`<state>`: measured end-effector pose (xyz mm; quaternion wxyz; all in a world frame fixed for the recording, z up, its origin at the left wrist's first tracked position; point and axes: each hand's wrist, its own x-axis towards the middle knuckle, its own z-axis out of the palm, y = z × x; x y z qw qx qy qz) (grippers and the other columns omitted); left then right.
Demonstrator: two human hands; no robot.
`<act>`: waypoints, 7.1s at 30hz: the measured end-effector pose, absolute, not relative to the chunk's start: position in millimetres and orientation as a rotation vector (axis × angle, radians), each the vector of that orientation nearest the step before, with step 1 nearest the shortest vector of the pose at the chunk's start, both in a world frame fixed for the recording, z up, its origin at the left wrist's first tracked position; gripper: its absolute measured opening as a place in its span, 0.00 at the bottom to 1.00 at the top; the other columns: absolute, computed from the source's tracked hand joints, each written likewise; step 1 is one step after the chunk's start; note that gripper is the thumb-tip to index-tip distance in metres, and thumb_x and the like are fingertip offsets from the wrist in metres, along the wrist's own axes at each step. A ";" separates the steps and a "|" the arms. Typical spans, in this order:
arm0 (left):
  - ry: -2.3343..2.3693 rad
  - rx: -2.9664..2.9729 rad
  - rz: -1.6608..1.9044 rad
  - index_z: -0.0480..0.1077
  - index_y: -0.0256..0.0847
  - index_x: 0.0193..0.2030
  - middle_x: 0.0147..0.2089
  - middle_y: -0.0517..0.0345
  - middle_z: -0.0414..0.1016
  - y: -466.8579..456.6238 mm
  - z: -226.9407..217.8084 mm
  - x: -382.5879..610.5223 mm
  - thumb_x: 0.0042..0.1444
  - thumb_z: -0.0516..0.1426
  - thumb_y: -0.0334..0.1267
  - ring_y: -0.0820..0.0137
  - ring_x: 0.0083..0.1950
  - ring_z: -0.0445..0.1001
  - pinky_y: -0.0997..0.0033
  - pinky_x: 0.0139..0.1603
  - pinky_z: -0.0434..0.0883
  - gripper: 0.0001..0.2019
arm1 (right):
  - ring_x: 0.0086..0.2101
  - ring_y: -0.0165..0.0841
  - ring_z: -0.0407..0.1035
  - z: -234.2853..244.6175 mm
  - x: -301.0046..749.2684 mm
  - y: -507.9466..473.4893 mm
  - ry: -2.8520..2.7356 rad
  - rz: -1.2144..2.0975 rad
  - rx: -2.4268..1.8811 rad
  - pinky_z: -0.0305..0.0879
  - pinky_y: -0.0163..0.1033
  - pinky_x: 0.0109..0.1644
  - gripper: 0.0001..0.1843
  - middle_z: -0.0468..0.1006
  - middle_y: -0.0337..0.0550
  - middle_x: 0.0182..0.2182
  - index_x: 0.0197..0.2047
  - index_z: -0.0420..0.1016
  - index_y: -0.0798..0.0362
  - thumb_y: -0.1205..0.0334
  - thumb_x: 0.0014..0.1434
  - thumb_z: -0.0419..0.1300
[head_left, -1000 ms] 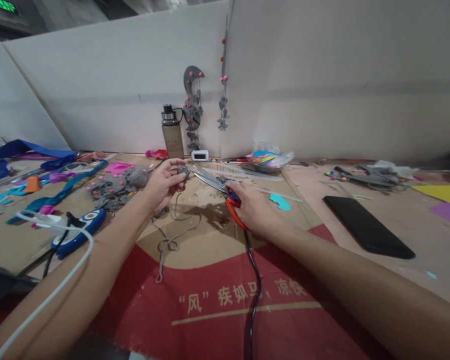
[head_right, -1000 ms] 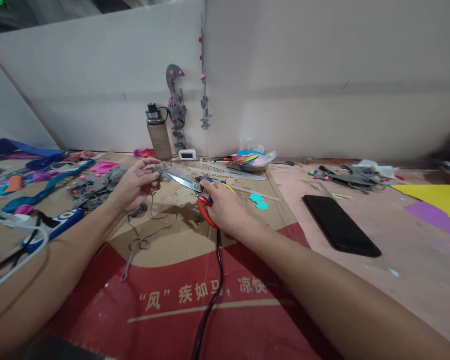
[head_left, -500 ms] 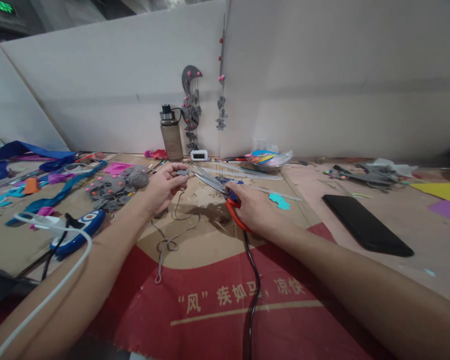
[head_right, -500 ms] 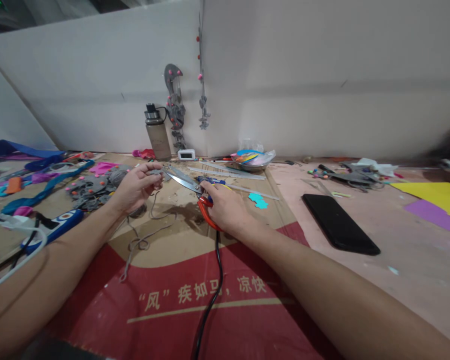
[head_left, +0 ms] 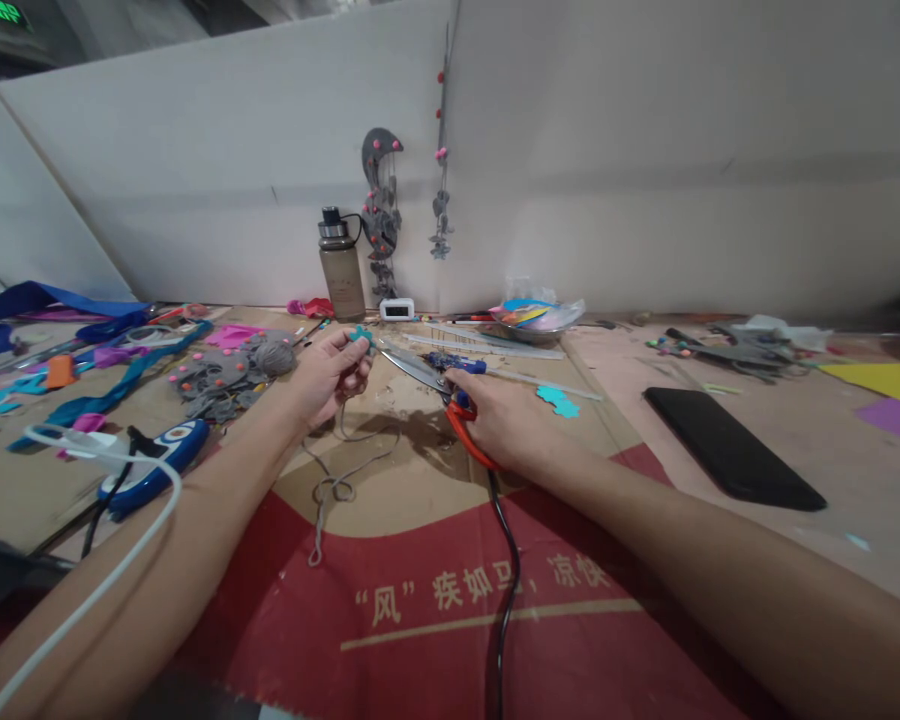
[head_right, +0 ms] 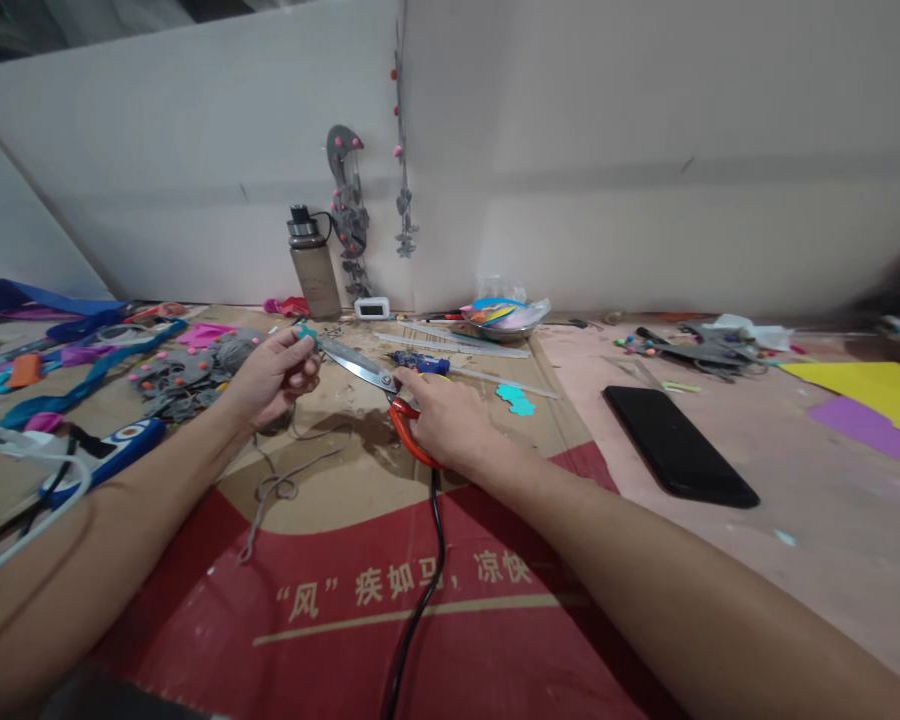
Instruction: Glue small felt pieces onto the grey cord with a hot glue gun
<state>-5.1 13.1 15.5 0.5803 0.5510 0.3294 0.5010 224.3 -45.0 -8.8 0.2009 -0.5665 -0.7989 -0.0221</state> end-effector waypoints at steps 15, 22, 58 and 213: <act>0.721 1.313 1.096 0.59 0.40 0.32 0.21 0.66 0.65 9.7 15.7 -4.4 0.53 0.59 0.41 0.83 0.16 0.52 0.83 0.17 0.51 0.12 | 0.39 0.41 0.73 -9.1 222.6 -45.4 -2.259 -0.121 -1.633 0.60 0.38 0.34 0.24 0.79 0.46 0.43 0.59 0.63 0.44 0.57 0.58 0.50; 0.720 1.311 1.102 0.59 0.40 0.31 0.21 0.65 0.66 10.5 15.7 -4.7 0.52 0.60 0.41 0.83 0.16 0.53 0.83 0.17 0.51 0.13 | 0.38 0.41 0.73 -6.7 221.6 -46.6 -2.268 -0.084 -1.633 0.60 0.38 0.34 0.24 0.79 0.46 0.42 0.58 0.65 0.44 0.59 0.58 0.50; 0.687 1.248 1.133 0.62 0.39 0.32 0.22 0.64 0.67 11.1 14.4 -4.8 0.49 0.63 0.39 0.84 0.16 0.55 0.84 0.17 0.53 0.12 | 0.39 0.39 0.73 -9.9 224.1 -45.5 -2.248 -0.074 -1.569 0.62 0.37 0.37 0.24 0.78 0.47 0.43 0.58 0.64 0.47 0.57 0.58 0.51; 0.842 1.021 1.319 0.68 0.35 0.46 0.40 0.49 0.78 -22.8 21.1 30.9 0.48 0.60 0.28 0.69 0.39 0.77 0.64 0.46 0.74 0.16 | 0.35 0.32 0.65 2.3 181.1 -23.6 -1.964 0.150 -0.984 0.62 0.36 0.41 0.13 0.73 0.45 0.37 0.44 0.72 0.52 0.68 0.59 0.50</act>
